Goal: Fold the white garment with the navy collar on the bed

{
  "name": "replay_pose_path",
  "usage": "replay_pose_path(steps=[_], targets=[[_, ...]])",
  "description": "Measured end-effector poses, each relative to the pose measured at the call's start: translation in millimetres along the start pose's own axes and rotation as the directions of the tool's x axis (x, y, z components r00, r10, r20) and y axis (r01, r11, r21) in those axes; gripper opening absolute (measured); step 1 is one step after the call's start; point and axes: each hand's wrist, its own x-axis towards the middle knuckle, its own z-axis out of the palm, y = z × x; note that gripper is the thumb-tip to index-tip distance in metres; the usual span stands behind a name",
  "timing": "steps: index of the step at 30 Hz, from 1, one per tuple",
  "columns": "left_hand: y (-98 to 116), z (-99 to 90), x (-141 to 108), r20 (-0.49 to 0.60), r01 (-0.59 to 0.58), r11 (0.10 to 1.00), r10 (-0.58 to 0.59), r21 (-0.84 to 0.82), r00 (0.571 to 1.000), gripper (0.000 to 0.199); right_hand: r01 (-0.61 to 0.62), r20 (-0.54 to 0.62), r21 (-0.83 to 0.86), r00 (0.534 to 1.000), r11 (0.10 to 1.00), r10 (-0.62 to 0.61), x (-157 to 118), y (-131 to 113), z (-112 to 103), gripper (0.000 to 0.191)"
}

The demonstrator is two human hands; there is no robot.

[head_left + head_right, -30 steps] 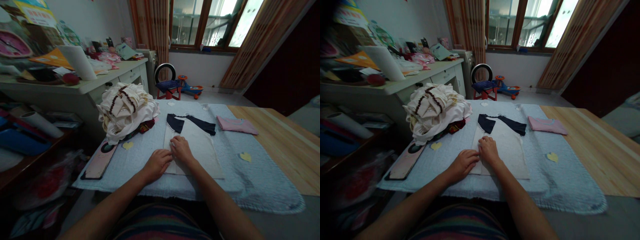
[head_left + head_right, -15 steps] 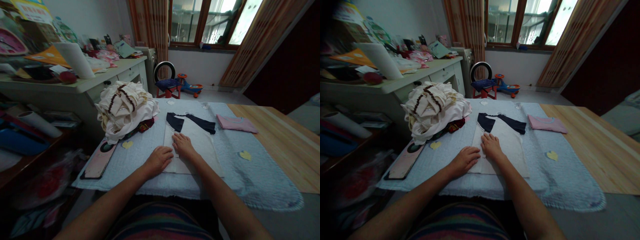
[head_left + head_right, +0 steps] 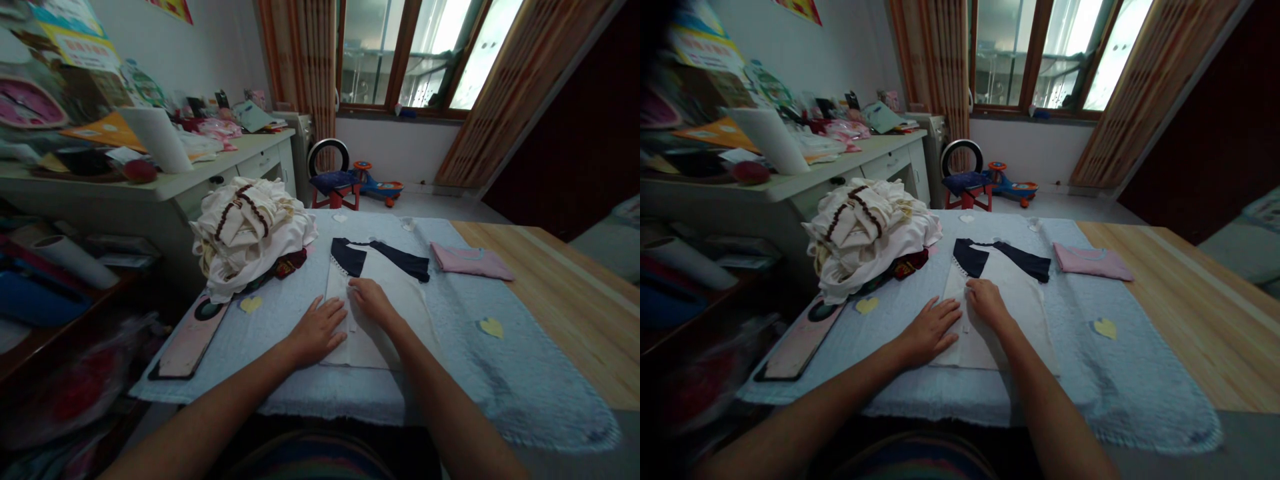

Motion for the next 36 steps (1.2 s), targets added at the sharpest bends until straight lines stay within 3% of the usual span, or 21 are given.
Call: replay_pose_path(steps=[3, 9, 13, 16, 19, 24, 29, 36], targets=[[-4.6, 6.3, 8.1, -0.031, 0.074, 0.997, -0.073, 0.026, 0.997, 0.053, 0.041, -0.03, -0.018, 0.999, 0.999, -0.041, 12.3, -3.1, 2.0, 0.036], [-3.4, 13.5, 6.4, 0.047, 0.093, 0.994, -0.096, 0.057, 0.994, 0.064, 0.06, 0.043, -0.085, 0.997, 0.995, -0.057, 23.2, 1.4, 12.3, 0.035], [-6.5, 8.5, 10.3, -0.007, 0.099, 0.995, -0.099, 0.014, 0.995, 0.049, 0.041, -0.017, -0.035, 0.999, 0.999, -0.041, 21.2, 6.6, 18.3, 0.038], [-19.7, 7.8, 26.6, -0.112, 0.123, 0.992, -0.124, -0.014, 0.986, 0.036, 0.033, -0.072, -0.02, 0.997, 0.999, -0.035, 19.1, 7.3, 23.0, 0.039], [-38.5, 10.8, 50.3, -0.162, 0.174, 0.984, -0.167, 0.033, 0.973, 0.041, 0.021, -0.103, -0.015, 0.994, 1.0, -0.023, 18.0, 7.5, 25.7, 0.038], [-55.7, 8.2, 85.4, -0.106, 0.185, 0.979, -0.175, 0.084, 0.979, 0.039, -0.05, -0.161, -0.041, 0.986, 0.998, 0.043, 17.1, 10.3, 25.4, 0.037], [-57.7, 1.8, 116.2, -0.141, 0.212, 0.967, -0.192, 0.144, 0.971, 0.027, -0.074, -0.211, -0.02, 0.975, 0.997, 0.068, 18.4, 13.4, 27.0, 0.035], [-73.6, 18.9, 143.2, -0.053, 0.164, 0.977, -0.159, 0.133, 0.986, 0.041, -0.064, -0.226, 0.043, 0.972, 0.997, 0.072, 18.6, 24.1, 25.4, 0.032]])
